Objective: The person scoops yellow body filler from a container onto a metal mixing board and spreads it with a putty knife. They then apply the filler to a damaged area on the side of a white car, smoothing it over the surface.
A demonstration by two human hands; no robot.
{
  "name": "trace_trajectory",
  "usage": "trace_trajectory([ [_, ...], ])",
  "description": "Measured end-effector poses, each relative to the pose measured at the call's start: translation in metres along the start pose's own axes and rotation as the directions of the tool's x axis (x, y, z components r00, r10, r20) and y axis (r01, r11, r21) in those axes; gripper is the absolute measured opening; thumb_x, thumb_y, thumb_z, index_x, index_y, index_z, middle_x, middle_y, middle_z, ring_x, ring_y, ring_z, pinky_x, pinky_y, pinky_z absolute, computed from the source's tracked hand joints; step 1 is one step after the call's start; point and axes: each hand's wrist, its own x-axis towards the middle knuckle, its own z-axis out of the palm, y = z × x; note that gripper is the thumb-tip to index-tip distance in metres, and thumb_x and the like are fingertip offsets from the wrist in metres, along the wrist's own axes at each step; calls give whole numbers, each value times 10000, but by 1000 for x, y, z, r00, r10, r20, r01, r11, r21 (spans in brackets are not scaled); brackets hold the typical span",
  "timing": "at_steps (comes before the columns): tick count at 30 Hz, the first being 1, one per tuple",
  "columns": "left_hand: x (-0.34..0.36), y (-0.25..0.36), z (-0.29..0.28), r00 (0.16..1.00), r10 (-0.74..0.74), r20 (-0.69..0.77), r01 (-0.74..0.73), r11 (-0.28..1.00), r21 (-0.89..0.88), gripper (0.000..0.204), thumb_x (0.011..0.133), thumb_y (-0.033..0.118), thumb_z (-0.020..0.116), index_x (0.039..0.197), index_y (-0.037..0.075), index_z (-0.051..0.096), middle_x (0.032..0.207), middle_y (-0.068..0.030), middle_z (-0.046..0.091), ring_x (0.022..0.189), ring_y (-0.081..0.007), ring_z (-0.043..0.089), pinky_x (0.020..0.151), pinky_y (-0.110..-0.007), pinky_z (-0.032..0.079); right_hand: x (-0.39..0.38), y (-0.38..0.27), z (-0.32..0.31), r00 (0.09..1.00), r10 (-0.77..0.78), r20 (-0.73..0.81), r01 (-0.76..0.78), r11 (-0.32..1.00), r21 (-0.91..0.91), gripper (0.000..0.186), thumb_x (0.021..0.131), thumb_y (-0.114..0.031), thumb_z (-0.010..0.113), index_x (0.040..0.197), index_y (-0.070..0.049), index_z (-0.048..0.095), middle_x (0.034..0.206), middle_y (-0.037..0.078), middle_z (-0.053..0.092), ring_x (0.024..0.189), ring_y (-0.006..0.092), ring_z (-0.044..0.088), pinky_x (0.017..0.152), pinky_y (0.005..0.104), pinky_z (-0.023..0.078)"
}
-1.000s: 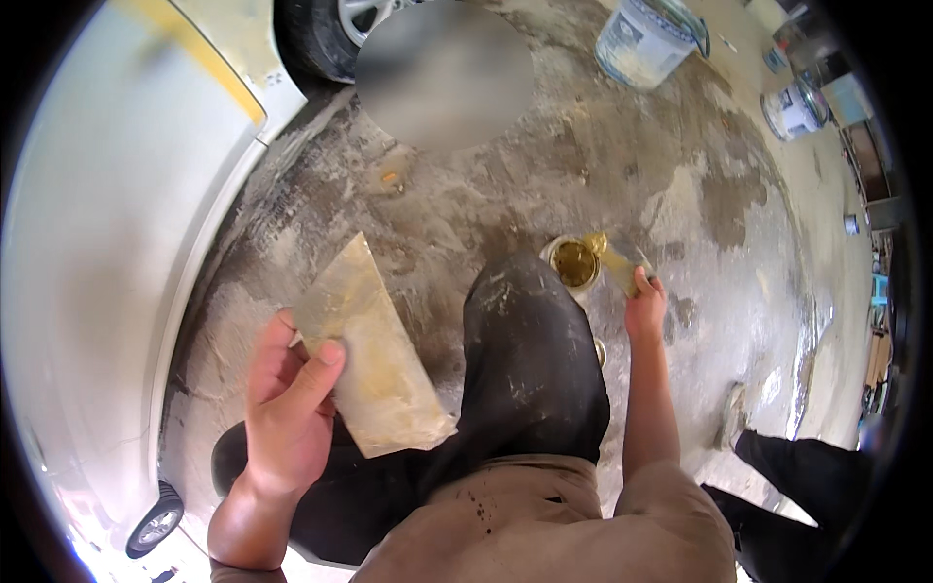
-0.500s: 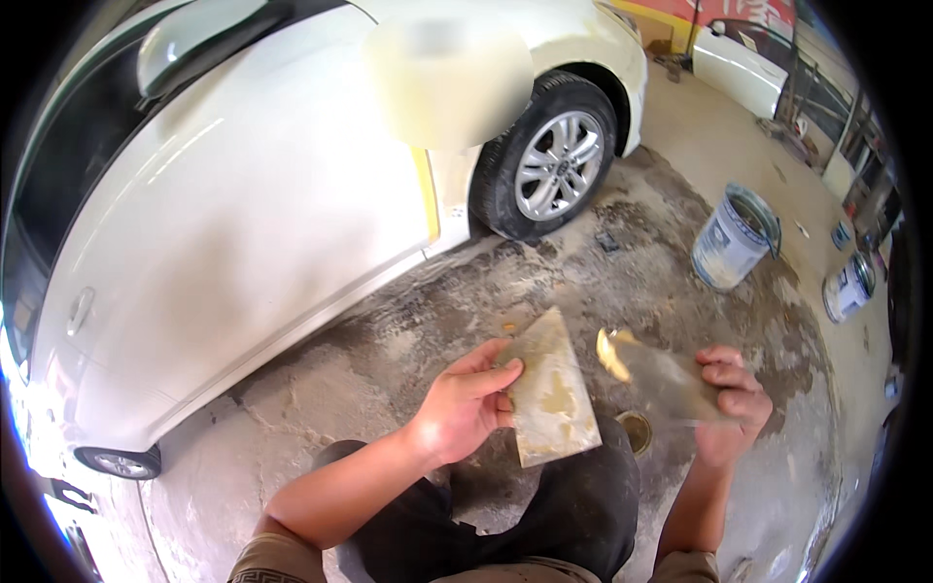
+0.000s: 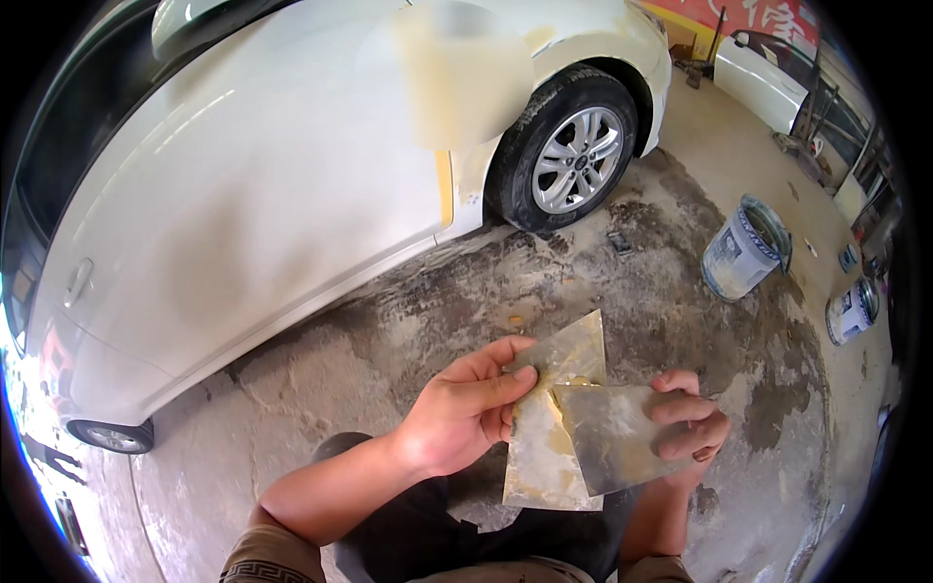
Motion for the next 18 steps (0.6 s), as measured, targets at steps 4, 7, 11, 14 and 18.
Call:
trace_trajectory([
  [4,-2,-3,-12,996,42,85,-42,999,-3,321,1044,91,486,1348,-5,454,1125,-81,645,959,-129,646,826,-264,529,0,-1,-3,1000,5,17,-5,1000,0,162,841,-190,767,685,-152,746,975,117,747,1090,369,624,915,450,492],
  [7,-4,-5,-14,991,61,122,-57,998,-34,308,1042,74,477,1335,-19,454,1219,-119,640,1084,-177,665,926,-303,541,0,-2,-7,999,19,37,-19,1000,6,178,849,-179,758,675,-142,747,962,121,748,1085,367,624,908,448,494],
  [11,-5,-6,-11,993,73,97,-72,997,-16,288,1041,76,484,1314,-11,464,1203,-118,648,1069,-177,672,914,-303,552,0,-6,-10,999,8,43,-8,1000,1,236,888,-200,718,666,-124,748,943,128,748,1065,367,623,876,443,496],
  [14,-4,-7,-15,989,83,121,-83,997,-8,276,1041,83,488,1302,-5,471,1180,-117,657,1070,-178,671,914,-304,551,-1,-6,-19,998,-19,65,20,1000,-13,309,928,-249,668,663,-113,748,931,133,748,1048,367,622,853,436,494],
  [18,-6,-6,0,996,88,17,-88,996,24,269,1045,119,512,1294,19,481,1072,-62,671,892,-96,654,770,-237,529,-5,-9,-25,997,-37,67,41,998,-54,383,961,-298,617,655,-108,746,919,139,747,1037,367,620,846,427,490],
])
